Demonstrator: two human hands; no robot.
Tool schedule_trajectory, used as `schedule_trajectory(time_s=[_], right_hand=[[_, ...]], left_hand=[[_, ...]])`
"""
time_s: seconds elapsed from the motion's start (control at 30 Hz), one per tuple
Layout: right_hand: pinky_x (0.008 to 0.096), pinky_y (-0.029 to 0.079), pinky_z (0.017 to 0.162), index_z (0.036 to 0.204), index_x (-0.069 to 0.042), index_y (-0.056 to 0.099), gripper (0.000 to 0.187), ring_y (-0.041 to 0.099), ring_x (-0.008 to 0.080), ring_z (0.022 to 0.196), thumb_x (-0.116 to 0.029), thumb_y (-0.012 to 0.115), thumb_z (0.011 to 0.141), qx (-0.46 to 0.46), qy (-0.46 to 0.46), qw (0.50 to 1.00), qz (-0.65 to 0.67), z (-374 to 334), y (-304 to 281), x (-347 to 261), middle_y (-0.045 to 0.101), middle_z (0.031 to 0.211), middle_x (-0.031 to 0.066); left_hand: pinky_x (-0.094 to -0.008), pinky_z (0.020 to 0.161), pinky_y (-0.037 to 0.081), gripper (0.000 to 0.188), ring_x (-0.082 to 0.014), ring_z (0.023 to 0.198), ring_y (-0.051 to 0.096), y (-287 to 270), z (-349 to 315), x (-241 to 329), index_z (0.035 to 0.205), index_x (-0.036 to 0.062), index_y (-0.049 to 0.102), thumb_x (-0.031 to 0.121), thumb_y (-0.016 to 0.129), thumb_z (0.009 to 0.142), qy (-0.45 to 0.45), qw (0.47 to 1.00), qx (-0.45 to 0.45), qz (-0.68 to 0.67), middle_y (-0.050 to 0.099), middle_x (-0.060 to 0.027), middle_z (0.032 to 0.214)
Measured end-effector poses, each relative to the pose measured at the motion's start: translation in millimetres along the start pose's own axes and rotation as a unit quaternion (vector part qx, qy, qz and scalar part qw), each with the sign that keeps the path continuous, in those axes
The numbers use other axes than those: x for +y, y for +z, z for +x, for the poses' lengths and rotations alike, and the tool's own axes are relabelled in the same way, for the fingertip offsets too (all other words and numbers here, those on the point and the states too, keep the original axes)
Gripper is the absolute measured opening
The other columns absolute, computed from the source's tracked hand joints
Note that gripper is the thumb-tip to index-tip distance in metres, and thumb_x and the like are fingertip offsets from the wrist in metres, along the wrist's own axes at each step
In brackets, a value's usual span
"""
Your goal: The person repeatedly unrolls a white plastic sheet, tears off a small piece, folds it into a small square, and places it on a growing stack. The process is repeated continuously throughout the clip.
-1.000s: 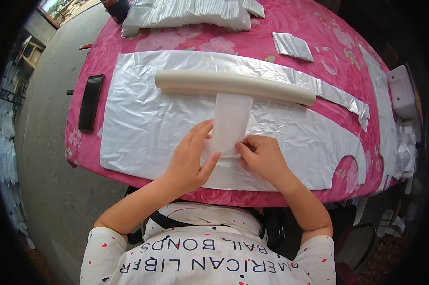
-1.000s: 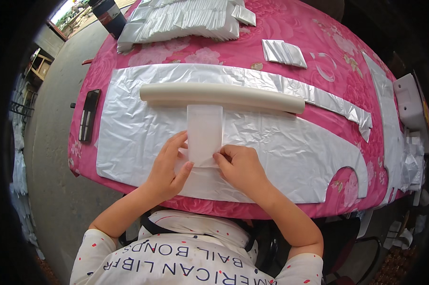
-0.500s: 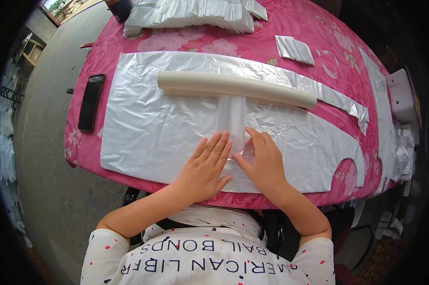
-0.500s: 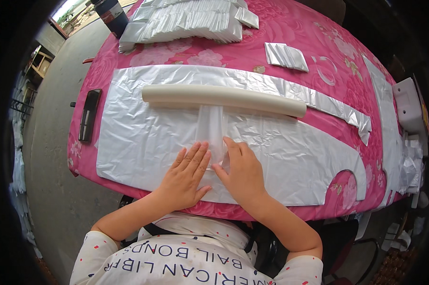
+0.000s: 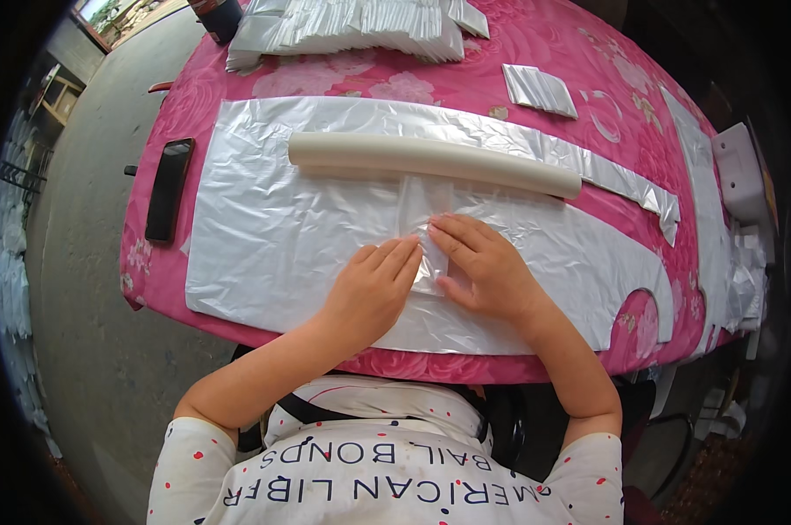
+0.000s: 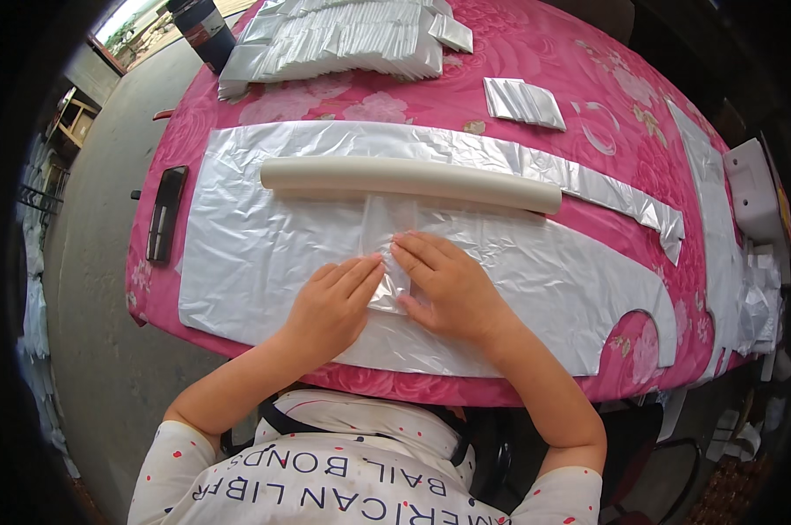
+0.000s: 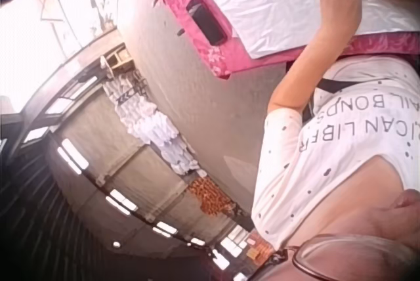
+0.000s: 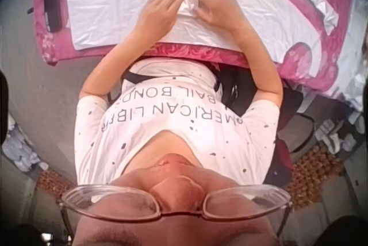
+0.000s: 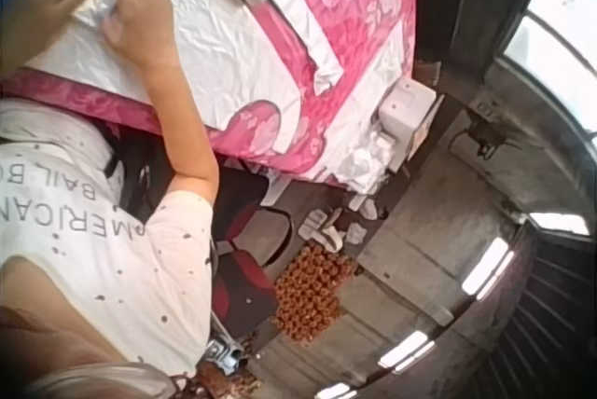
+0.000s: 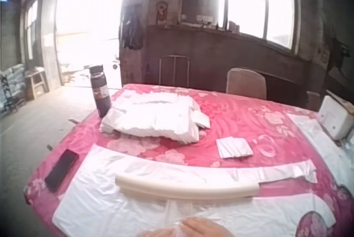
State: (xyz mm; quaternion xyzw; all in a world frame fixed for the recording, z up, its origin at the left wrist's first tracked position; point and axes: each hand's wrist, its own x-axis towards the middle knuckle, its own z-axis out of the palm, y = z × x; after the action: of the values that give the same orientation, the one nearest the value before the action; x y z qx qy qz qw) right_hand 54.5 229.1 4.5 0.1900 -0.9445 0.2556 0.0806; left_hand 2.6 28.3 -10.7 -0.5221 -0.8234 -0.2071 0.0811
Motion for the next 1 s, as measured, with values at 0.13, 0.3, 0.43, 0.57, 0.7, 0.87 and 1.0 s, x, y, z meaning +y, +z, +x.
schedule_trajectory(time_s=[0.13,0.3,0.43,0.57,0.7,0.87,1.0], right_hand=[[0.0369,0.045,0.089,0.109,-0.001,0.058,0.043,0.053,0.0287,0.106,-0.004,0.063,0.067,0.049,-0.018,0.999,-0.006,0,4,5,0.057,0.112,0.0113],[0.0337,0.049,0.073,0.097,-0.004,0.062,0.033,0.058,0.0242,0.085,0.001,0.062,0.065,0.060,-0.061,0.996,0.029,-22,13,-19,0.060,0.092,0.0059],[0.0339,0.049,0.071,0.096,-0.006,0.063,0.031,0.058,0.0234,0.084,0.000,0.063,0.066,0.076,-0.078,0.993,0.048,-35,19,-29,0.061,0.091,0.0054],[0.0328,0.048,0.066,0.096,-0.007,0.065,0.026,0.059,0.0233,0.080,-0.004,0.063,0.070,0.048,-0.025,0.994,0.092,-34,14,-25,0.063,0.089,0.0061],[0.0308,0.047,0.059,0.088,-0.004,0.067,0.013,0.060,0.0241,0.066,-0.011,0.063,0.077,-0.002,0.216,0.951,0.221,-19,1,-31,0.065,0.075,0.0083],[0.0281,0.046,0.051,0.079,0.002,0.066,0.024,0.061,0.0172,0.051,-0.020,0.060,0.083,-0.068,0.383,0.874,0.290,7,-5,-24,0.062,0.061,0.0106],[0.0283,0.046,0.049,0.076,0.004,0.065,0.027,0.061,0.0141,0.050,-0.022,0.059,0.083,-0.116,0.422,0.849,0.294,17,-9,-19,0.061,0.057,0.0103]], left_hand=[[-0.0346,0.082,0.046,0.035,-0.0240,0.099,0.059,-6,7,-3,0.103,-0.0033,0.059,0.004,0.058,0.069,0.042,0.999,0.003,0.000,0.059,-0.0133,0.112],[-0.0339,0.083,0.047,0.034,-0.0221,0.102,0.059,-19,-18,8,0.105,-0.0003,0.061,0.007,0.059,0.071,0.119,0.991,0.002,-0.065,0.060,-0.0112,0.113],[-0.0332,0.080,0.047,0.035,-0.0203,0.101,0.059,-17,-35,9,0.108,0.0018,0.060,0.006,0.059,0.073,0.092,0.991,-0.017,-0.096,0.061,-0.0093,0.111],[-0.0320,0.074,0.048,0.039,-0.0201,0.092,0.063,-14,-33,8,0.111,0.0024,0.059,0.004,0.061,0.072,0.048,0.989,-0.001,-0.142,0.064,-0.0084,0.103],[-0.0314,0.062,0.047,0.038,-0.0222,0.067,0.064,-18,-26,9,0.114,-0.0004,0.055,0.003,0.063,0.077,-0.080,0.973,-0.032,-0.213,0.066,-0.0098,0.080],[-0.0325,0.052,0.045,0.057,-0.0256,0.053,0.059,-15,-6,5,0.127,-0.0062,0.039,0.012,0.064,0.080,-0.265,0.917,-0.034,-0.297,0.063,-0.0106,0.067],[-0.0262,0.053,0.046,0.074,-0.0177,0.051,0.058,-16,0,1,0.137,-0.0073,0.024,0.010,0.066,0.079,-0.316,0.886,-0.055,-0.335,0.064,-0.0112,0.077]])
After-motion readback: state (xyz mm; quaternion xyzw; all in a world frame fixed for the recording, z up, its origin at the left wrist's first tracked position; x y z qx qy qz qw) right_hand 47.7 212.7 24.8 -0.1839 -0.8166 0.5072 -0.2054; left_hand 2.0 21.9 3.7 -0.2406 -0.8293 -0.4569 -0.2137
